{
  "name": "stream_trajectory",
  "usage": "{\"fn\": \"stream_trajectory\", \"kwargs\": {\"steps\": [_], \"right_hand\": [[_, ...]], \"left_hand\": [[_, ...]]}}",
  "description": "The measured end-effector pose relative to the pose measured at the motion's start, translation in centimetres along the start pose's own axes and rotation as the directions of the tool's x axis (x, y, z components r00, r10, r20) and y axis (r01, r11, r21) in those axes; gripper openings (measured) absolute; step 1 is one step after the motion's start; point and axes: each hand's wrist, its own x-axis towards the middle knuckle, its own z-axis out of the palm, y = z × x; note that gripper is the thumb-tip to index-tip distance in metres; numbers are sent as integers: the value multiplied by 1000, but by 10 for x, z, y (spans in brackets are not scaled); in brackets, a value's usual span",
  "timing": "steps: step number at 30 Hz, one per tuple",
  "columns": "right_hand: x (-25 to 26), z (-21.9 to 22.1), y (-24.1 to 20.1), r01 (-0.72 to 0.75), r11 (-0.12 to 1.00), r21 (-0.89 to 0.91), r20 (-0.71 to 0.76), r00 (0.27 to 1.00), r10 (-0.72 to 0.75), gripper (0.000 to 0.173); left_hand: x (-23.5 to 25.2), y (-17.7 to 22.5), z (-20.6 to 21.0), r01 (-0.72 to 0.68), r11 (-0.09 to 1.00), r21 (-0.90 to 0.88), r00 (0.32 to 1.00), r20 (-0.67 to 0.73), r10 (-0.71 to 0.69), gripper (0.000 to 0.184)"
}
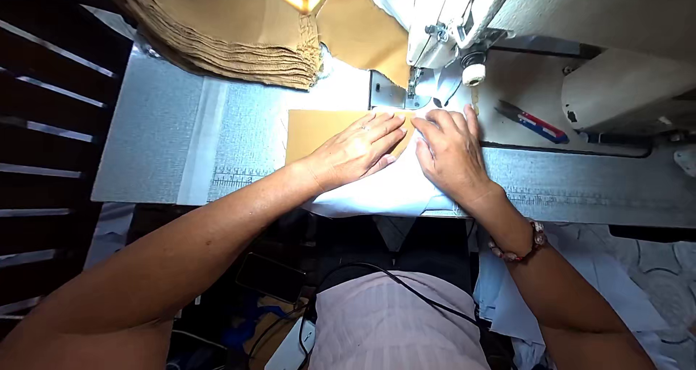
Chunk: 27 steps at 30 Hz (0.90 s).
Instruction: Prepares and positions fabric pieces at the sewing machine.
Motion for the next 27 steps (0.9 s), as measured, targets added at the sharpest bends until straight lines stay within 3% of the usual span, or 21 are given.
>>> {"fn": "stream_trajectory", "kwargs": {"steps": [11,22,27], "right_hand": [[43,18,29,-50,998,27,-20,999,51,36],[36,6,31,27,1000,1,-24,999,-27,30],[59,27,52,44,997,66,-145,989,-34,31]], "left_hand": [[19,-15,2,48,999,21,998,-30,-47,52],[19,-15,1,35,999,23,998,-49,-34,45],[24,-19,3,58,998,36,996,-62,-56,44]]}}
